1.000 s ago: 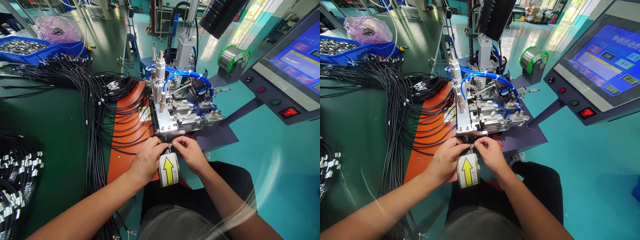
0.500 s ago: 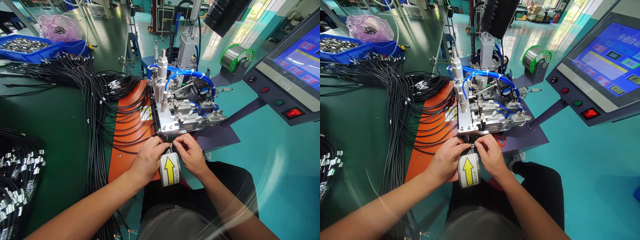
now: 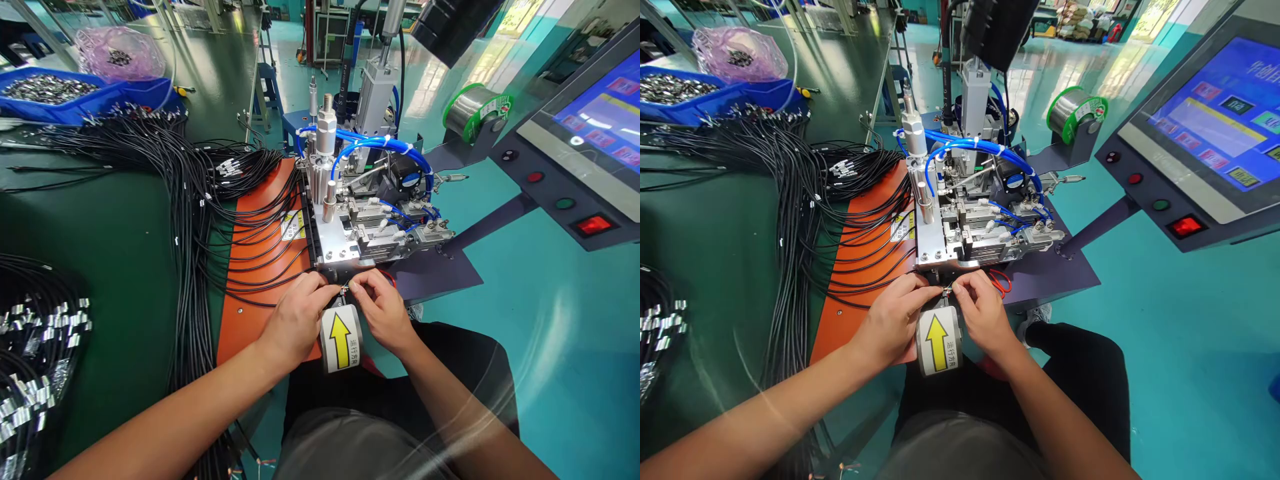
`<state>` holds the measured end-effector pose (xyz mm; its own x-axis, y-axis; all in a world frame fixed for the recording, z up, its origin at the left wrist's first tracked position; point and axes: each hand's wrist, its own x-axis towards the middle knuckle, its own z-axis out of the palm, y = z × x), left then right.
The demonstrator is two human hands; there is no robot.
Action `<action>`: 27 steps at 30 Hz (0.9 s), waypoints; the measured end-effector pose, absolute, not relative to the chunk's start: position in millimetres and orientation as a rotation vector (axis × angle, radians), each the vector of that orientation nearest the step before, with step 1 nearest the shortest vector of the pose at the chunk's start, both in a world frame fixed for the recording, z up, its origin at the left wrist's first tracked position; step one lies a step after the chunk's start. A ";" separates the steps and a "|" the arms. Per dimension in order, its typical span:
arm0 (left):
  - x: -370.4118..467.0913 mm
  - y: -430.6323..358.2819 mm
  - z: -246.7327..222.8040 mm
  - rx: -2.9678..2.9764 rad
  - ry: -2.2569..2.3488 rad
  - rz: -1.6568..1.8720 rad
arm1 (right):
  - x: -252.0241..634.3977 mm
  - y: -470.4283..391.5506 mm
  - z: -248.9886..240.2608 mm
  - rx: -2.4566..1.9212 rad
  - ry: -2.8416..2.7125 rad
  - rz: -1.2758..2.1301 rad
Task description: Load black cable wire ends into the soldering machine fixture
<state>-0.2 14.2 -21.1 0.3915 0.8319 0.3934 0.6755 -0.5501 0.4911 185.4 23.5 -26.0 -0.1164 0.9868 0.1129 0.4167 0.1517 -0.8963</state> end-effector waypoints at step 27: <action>-1.6 12.9 -14.0 2.397 1.353 0.819 | 180.9 21.2 -34.0 -1.399 -1.380 1.294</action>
